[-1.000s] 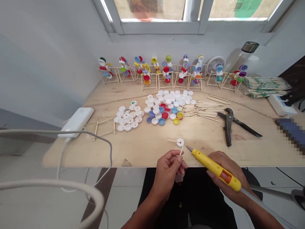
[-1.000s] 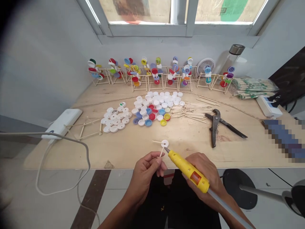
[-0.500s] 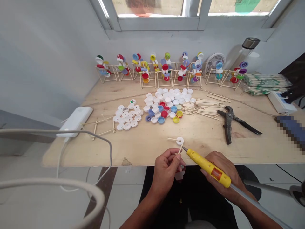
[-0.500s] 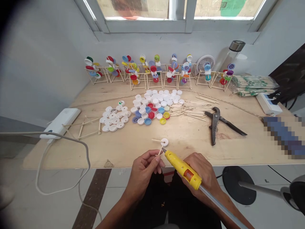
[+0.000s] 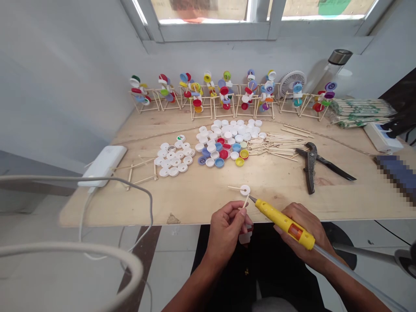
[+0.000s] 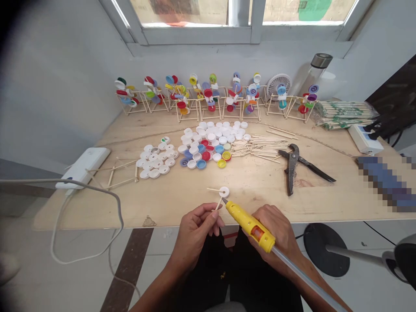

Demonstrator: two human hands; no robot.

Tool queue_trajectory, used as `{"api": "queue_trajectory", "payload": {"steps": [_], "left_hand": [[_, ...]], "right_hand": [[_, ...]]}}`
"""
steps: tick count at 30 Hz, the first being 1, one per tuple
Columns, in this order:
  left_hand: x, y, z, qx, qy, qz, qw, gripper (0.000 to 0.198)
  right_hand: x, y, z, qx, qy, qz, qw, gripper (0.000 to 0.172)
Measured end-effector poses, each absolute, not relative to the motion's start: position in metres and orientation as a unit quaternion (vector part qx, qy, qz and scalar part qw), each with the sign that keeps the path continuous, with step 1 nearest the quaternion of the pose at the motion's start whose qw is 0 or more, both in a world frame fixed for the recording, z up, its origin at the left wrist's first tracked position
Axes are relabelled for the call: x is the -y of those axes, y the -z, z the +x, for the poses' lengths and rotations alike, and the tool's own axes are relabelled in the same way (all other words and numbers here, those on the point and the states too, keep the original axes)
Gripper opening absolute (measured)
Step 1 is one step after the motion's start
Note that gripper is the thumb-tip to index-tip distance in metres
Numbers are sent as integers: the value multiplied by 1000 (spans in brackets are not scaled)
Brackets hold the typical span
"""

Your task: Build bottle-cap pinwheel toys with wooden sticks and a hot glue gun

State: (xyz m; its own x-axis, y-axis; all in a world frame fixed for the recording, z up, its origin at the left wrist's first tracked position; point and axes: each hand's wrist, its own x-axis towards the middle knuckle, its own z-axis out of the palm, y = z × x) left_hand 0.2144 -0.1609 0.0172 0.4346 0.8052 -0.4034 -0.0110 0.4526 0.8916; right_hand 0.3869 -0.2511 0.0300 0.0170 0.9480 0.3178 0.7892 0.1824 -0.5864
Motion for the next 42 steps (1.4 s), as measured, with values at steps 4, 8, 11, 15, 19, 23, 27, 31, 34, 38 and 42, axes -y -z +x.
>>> {"api": "queue_trajectory", "payload": {"steps": [4,8,11,15,19,23,27,31,34,38,42], "left_hand": [[161,-18,215,-454,-282,436,724,27],[161,-18,214,-452,-280,432,728,26],[162,-17,214,-453,-278,435,726,25],[161,-16,213,-450,-277,440,726,23],[161,-15,213,-448,-276,444,725,23],[161,-15,213,-448,-275,444,725,23],[162,-15,212,-449,-278,440,726,23],[161,-14,212,-446,-278,432,733,24],[160,-12,213,-444,-276,421,741,25],[160,-11,213,-442,-270,416,747,26],[160,-9,214,-437,-263,420,751,26]], "right_hand": [[252,-28,387,700,-125,-622,327,16],[253,-29,387,696,-131,-623,331,16],[253,-29,386,692,-129,-626,336,15],[254,-29,386,697,-135,-625,324,16],[253,-30,386,699,-126,-625,324,17],[254,-28,386,700,-131,-623,323,17],[255,-26,386,703,-142,-620,318,15],[255,-30,389,696,-139,-626,324,15],[255,-37,394,679,-122,-637,344,13],[258,-48,406,663,-51,-638,388,11],[261,-50,424,658,42,-610,439,26]]}}
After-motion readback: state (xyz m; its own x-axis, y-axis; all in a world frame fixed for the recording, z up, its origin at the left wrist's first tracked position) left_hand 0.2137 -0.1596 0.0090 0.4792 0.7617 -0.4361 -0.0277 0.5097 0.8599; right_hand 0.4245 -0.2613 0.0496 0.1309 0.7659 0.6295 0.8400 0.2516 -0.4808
